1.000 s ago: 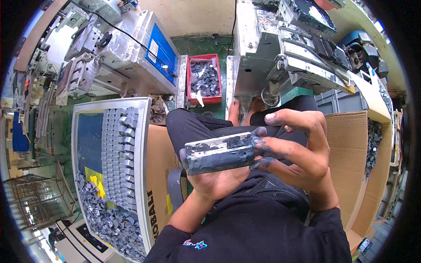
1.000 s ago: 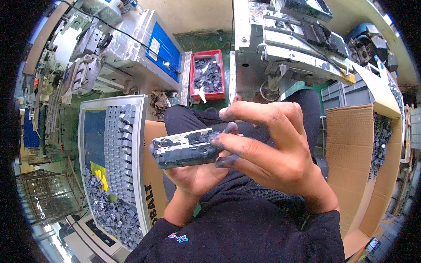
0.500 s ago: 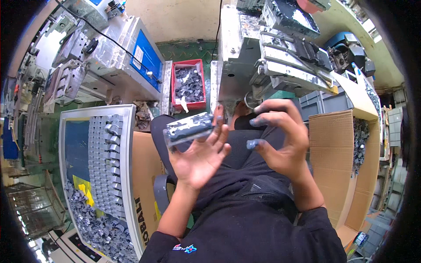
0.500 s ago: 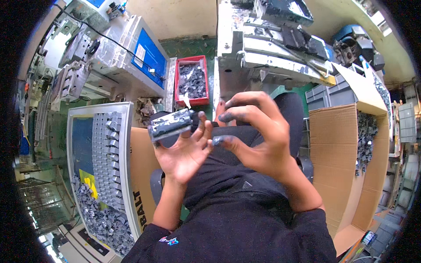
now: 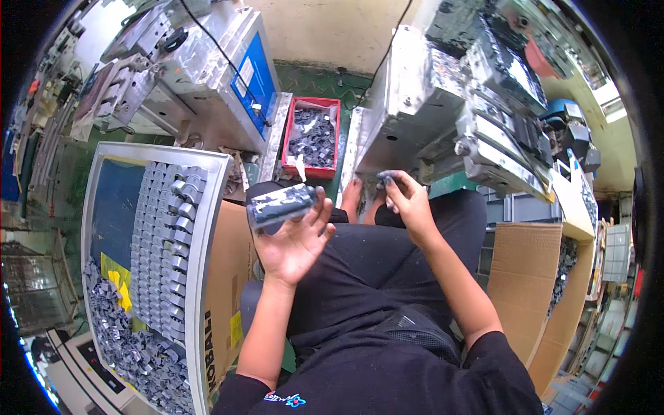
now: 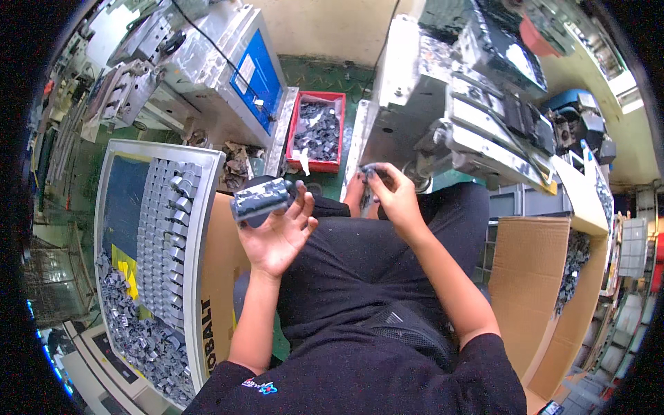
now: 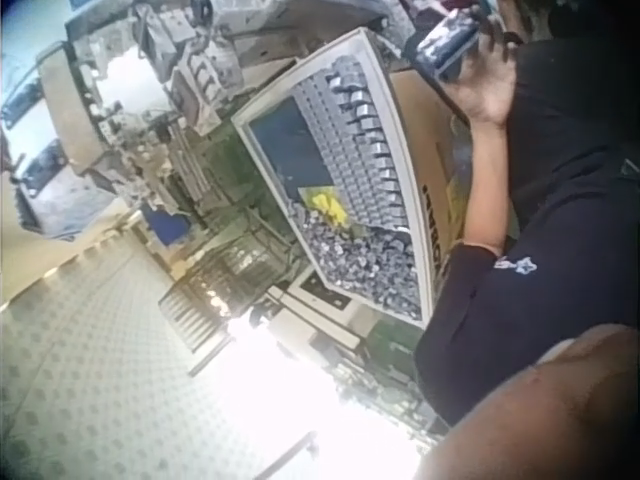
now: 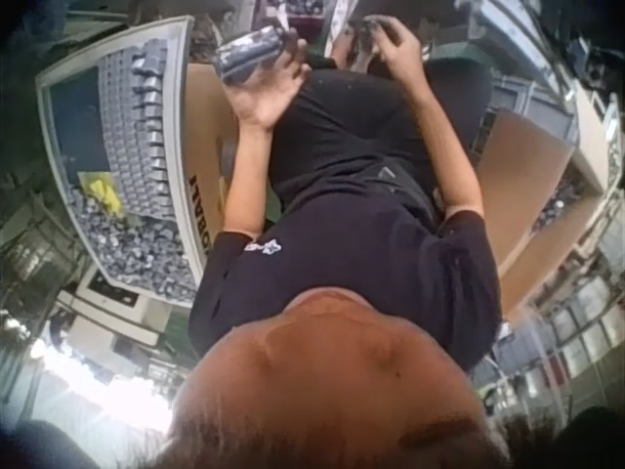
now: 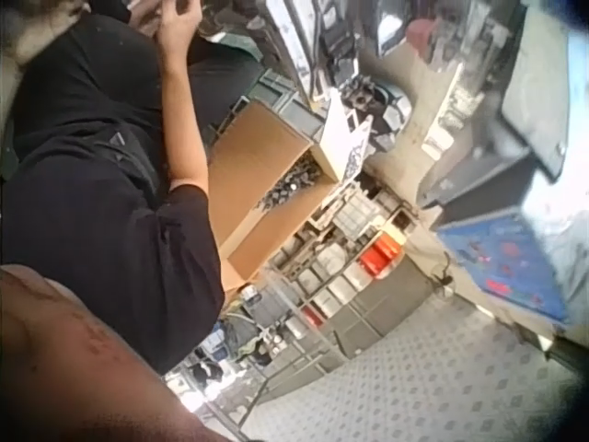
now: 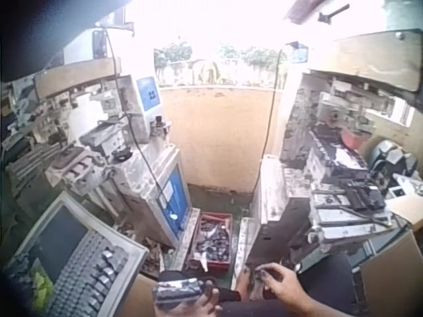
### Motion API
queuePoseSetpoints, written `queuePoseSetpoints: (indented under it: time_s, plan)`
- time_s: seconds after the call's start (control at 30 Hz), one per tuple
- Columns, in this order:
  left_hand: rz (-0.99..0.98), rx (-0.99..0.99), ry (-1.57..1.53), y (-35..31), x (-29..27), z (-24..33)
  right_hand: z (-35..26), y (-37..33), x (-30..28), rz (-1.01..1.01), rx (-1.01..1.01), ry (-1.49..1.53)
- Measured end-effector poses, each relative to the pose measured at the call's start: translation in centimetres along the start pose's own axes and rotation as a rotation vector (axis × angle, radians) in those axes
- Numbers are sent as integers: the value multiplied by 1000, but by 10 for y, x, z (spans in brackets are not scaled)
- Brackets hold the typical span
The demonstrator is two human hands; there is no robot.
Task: Manually assemble and inspect small mechanical parts at a printing shop workstation.
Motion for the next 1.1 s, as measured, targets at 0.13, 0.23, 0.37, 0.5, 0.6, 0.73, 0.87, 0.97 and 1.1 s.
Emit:
queuePoseSetpoints:
  time_s: [0.13, 0.23, 0.37, 0.5, 0.6, 0.73, 0.87, 0.97, 1.1]
  plan:
    - [-51, -36, 78, 2, 0, -1, 35, 68, 23, -1, 66, 54]
    - [-36, -26, 95, 3, -7, 10, 71, 118, 49, -6, 108, 27]
    - [-15, 14, -5, 13, -10, 21, 133, 188, 85, 2, 61, -106]
    - [81, 72, 12, 23, -29, 37, 200, 240, 160, -111, 24, -366]
    - [89, 98, -58, 27, -41, 43, 239, 272, 215, -174, -228, -633]
    - [218, 13, -107, 32, -54, 49, 284, 301, 319, -464, -510, -910]
    - [423, -70, 133, 12, -85, 59, 312, 319, 429, -583, -617, -1008]
    - [657, -198, -122, -5, -115, 46, 331, 349, 472, -534, -584, -1159]
    - [408, 0, 67, 16, -95, 68, 358, 373, 486, -474, -646, -1302]
Point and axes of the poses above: each hand's wrist, its own y-axis towards the middle knuckle, its own x-axis out of the palm, z = x × y, the point moved 9 cm from there along y, towards the middle knuckle, and after that the axes turned 4 degrees about x, right-handed, at the moved point
